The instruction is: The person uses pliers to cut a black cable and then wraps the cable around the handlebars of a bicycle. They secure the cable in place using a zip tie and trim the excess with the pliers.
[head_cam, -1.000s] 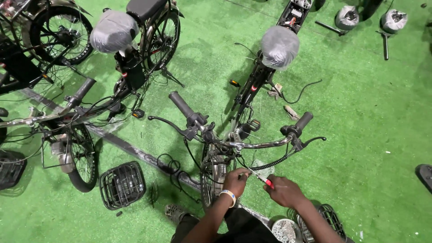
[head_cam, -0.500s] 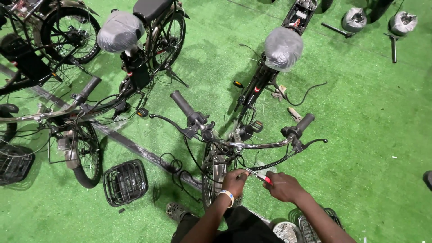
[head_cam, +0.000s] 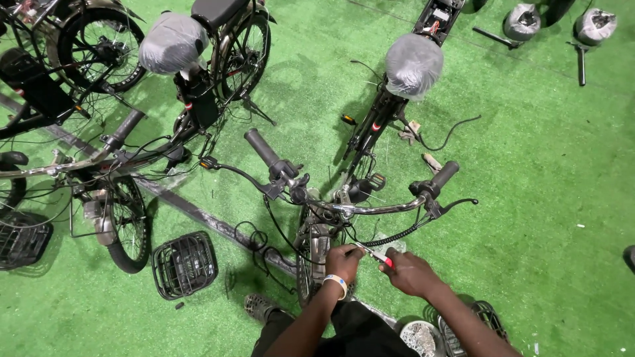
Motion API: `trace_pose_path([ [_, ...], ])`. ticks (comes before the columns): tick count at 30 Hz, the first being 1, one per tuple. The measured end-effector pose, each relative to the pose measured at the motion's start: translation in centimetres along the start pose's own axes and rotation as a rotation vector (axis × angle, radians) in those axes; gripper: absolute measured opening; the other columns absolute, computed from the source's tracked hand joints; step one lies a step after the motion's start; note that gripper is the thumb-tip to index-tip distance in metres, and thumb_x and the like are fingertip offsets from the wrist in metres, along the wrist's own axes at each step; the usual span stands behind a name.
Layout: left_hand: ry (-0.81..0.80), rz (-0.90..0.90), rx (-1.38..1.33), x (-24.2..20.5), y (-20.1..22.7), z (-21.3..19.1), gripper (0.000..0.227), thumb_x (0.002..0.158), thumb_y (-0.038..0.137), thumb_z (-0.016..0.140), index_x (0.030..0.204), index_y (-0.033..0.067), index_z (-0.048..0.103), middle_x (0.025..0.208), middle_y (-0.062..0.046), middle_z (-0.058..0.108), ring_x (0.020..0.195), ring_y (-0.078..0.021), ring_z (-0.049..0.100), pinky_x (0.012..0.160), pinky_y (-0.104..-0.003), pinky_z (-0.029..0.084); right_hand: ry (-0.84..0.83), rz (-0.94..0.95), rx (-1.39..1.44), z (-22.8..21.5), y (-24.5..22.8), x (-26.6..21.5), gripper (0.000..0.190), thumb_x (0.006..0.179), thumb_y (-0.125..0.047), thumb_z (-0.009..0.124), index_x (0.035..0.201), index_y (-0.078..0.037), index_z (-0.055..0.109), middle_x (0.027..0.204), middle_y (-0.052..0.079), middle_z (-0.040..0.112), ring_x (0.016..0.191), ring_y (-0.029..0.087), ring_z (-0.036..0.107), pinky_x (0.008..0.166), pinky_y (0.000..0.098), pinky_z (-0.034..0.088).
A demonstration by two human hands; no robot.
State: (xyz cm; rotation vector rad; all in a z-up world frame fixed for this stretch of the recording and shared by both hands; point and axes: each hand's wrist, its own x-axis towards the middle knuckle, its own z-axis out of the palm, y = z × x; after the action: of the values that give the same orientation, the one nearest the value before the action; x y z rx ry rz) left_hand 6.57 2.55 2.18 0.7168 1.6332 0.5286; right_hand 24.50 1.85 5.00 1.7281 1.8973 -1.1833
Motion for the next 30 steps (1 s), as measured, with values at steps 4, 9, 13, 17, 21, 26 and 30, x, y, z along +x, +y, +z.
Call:
trace_pose_path([
  [4,0.005,-0.003,-0.036,-0.1,-0.2,0.1,0.015,0.082,0.02,0.071,0.093,0.0121,0.078,0.09,-0.003,0.076,0.081,-0.0186,0.066,0.072,-0.033,0.052,0.02,0.021,0.09,0.4,-0.7,-0.3,0.073,0.084,-0.072,0.035,0.125,-0.013,0.047,0.087,0.013,0.066,0.091,0.031,0.065,0.081,0.0474,0.053],
  [9,0.073,-0.115,-0.093,-0.8,-2.0,-1.2,0.02,0.082,0.024,0.067,0.094,0.011,0.075,0.112,-0.008,0.072,0.105,-0.0275,0.063,0.089,-0.041,0.049,0.142,-0.026,-0.023,4.6,1.4,0.9,0.061,0.085,-0.072,0.032,0.103,-0.018,0.053,0.065,0.0,0.061,0.059,0.019,0.06,0.056,0.0347,0.049],
  [13,0.01,-0.063,-0.149,-1.6,-2.5,-2.8,0.019,0.096,0.025,0.057,0.096,0.012,0.071,0.068,-0.001,0.057,0.072,-0.0183,0.057,0.081,-0.035,0.046,0.024,-0.023,0.084,5.8,0.2,-0.2,0.064,0.088,-0.069,0.037,0.124,-0.017,0.045,0.088,0.01,0.066,0.08,0.026,0.066,0.067,0.0395,0.054],
  [17,0.033,0.027,-0.239,-3.1,-2.4,-4.7,0.021,0.087,0.025,0.059,0.084,0.0094,0.072,0.063,-0.001,0.056,0.06,-0.0164,0.05,0.06,-0.031,0.037,-0.294,0.082,0.199,4.8,-3.5,-0.7,0.023,0.093,-0.033,0.052,0.107,-0.015,0.049,0.096,0.007,0.056,0.083,0.021,0.054,0.07,0.0363,0.043],
  [21,0.099,-0.07,-0.44,-3.8,-2.7,-7.0,0.018,0.079,0.011,0.055,0.079,0.0034,0.071,0.057,-0.002,0.049,0.052,-0.015,0.041,0.05,-0.03,0.031,-0.592,-0.029,0.232,7.4,-6.3,3.3,0.02,0.097,-0.026,0.05,0.102,-0.007,0.053,0.08,-0.002,0.041,0.061,0.008,0.036,0.049,0.023,0.028],
  [26,0.015,-0.111,-0.618,-3.6,-3.3,-10.4,0.033,0.098,0.031,0.053,0.092,0.0035,0.07,0.064,-0.002,0.053,0.05,-0.0124,0.042,0.043,-0.026,0.035,-0.66,-0.085,0.422,10.8,-11.6,7.5,0.064,0.094,-0.032,0.04,0.151,-0.017,0.015,0.157,0.017,0.018,0.142,0.035,0.028,0.113,0.047,0.033],
  [30,0.013,-0.053,-0.678,-2.8,-5.4,-13.2,0.031,0.094,0.032,0.062,0.087,0.0026,0.071,0.056,-0.001,0.052,0.042,-0.0088,0.039,0.037,-0.024,0.032,-0.651,0.052,0.93,21.2,-9.5,16.4,0.055,0.089,-0.031,0.053,0.14,-0.011,0.044,0.146,0.013,0.048,0.137,0.029,0.043,0.11,0.0428,0.038],
])
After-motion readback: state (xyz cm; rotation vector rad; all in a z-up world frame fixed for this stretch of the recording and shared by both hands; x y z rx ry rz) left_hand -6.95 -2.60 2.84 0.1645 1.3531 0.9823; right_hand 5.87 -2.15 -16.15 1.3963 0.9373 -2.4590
